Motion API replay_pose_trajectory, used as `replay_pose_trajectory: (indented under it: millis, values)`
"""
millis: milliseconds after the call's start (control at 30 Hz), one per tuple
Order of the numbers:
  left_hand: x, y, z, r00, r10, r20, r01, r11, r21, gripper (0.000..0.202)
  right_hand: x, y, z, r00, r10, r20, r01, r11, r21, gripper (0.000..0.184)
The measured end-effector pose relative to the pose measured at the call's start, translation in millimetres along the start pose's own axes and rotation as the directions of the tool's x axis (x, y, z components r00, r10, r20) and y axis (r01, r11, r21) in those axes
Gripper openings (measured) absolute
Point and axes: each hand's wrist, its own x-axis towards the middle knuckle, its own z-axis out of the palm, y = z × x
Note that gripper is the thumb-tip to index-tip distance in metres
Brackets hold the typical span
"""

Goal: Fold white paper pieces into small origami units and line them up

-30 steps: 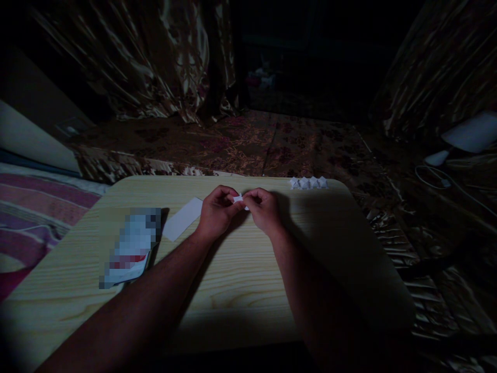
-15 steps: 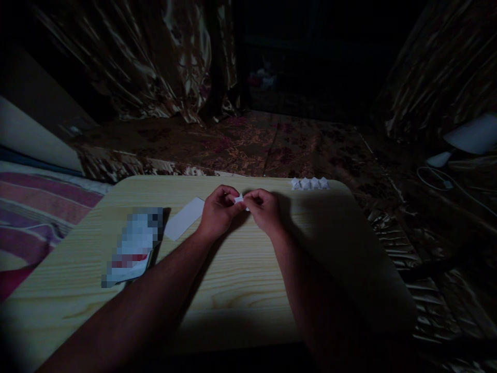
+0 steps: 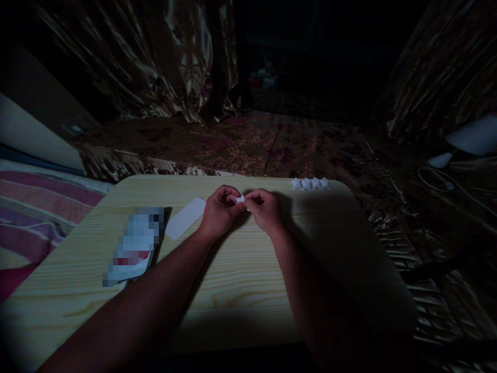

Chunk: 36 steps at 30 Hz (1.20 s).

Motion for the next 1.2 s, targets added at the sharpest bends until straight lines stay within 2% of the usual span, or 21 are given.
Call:
replay_pose_trajectory:
  millis: [300,600,767,1000,1200]
  values:
    - [-1,4,2.8,0.999,-0.027,0.032,0.028,0.999,-0.038,0.035,-1,1,2,1.000,-0.012,-0.016,0.012,1.000,-0.024,0.008]
    - [-2,0,2.2,0.997,-0.036,0.066,0.040,0.997,-0.061,0.034,0,5,1,1.000,0.006,0.028,-0.006,1.000,-0.005,0.007]
    - [-1,-2,1.3,0.996,-0.038,0.082,0.041,0.999,-0.028,0.033,-1,8,1,1.000,-0.008,0.027,0.008,1.000,-0.025,0.007]
    - [1,-4,0.4,0.999,-0.022,0.048,0.022,1.000,0.013,0.031,2,12,2,0.999,0.013,0.037,-0.014,1.000,0.019,0.010]
    - [1,-5,2.8,1.000,-0.029,0.010,0.029,0.999,-0.028,0.031,5,20,3,0.998,0.015,0.061,-0.018,0.998,0.055,0.010]
